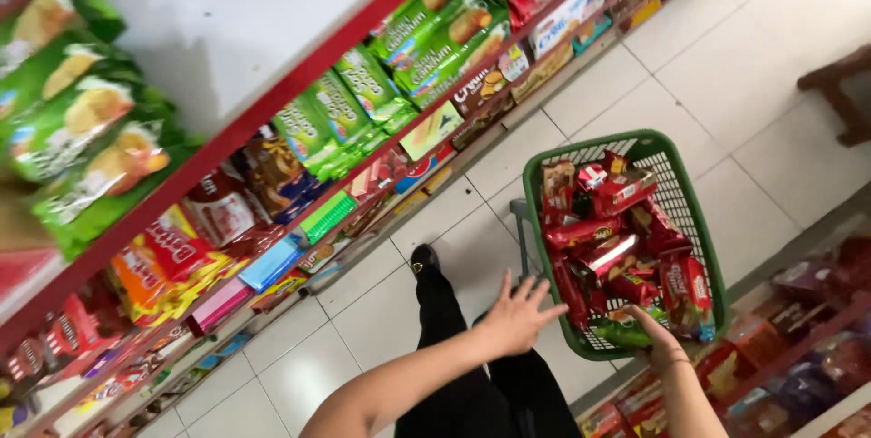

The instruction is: Cleaning grocery store shelves with a cloth while moving items into a basket.

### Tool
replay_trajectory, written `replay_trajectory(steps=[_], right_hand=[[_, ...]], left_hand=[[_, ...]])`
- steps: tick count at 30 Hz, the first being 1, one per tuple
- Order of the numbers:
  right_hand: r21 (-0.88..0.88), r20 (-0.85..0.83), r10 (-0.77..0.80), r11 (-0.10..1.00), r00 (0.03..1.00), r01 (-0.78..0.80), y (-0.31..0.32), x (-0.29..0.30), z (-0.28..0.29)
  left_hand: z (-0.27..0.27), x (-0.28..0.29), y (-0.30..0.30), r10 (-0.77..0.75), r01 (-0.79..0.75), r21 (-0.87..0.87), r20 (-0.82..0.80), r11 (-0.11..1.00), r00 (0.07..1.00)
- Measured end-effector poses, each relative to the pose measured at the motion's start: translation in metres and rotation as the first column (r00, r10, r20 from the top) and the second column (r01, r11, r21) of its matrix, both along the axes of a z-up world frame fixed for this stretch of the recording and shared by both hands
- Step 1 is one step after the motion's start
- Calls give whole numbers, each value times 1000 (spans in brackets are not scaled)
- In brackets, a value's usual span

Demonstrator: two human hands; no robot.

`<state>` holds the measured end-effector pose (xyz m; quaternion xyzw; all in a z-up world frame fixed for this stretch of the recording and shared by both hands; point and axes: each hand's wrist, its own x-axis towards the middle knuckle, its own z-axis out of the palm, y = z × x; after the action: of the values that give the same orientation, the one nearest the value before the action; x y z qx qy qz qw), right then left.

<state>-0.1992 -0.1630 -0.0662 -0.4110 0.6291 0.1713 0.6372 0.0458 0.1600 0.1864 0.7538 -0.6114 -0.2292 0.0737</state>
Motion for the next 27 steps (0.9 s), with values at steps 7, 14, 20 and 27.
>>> replay_trajectory(steps=[7,14,20,27], right_hand=[[-79,56,-102,991,993,106,37,25,129],[-316,184,-118,933,976,173,113,146,294],[-466,362,141,883,921,48,105,202,258],[-402,509,170,914,844,59,127,294,301]], left_hand=[[151,76,38,340,-419,-163,-365,893,867],[324,92,56,-401,-369,-607,-769,704,498],[355,130,54,-695,-22,-745,-632,666,343],[390,190,63,-702,42,-758,-579,651,414]])
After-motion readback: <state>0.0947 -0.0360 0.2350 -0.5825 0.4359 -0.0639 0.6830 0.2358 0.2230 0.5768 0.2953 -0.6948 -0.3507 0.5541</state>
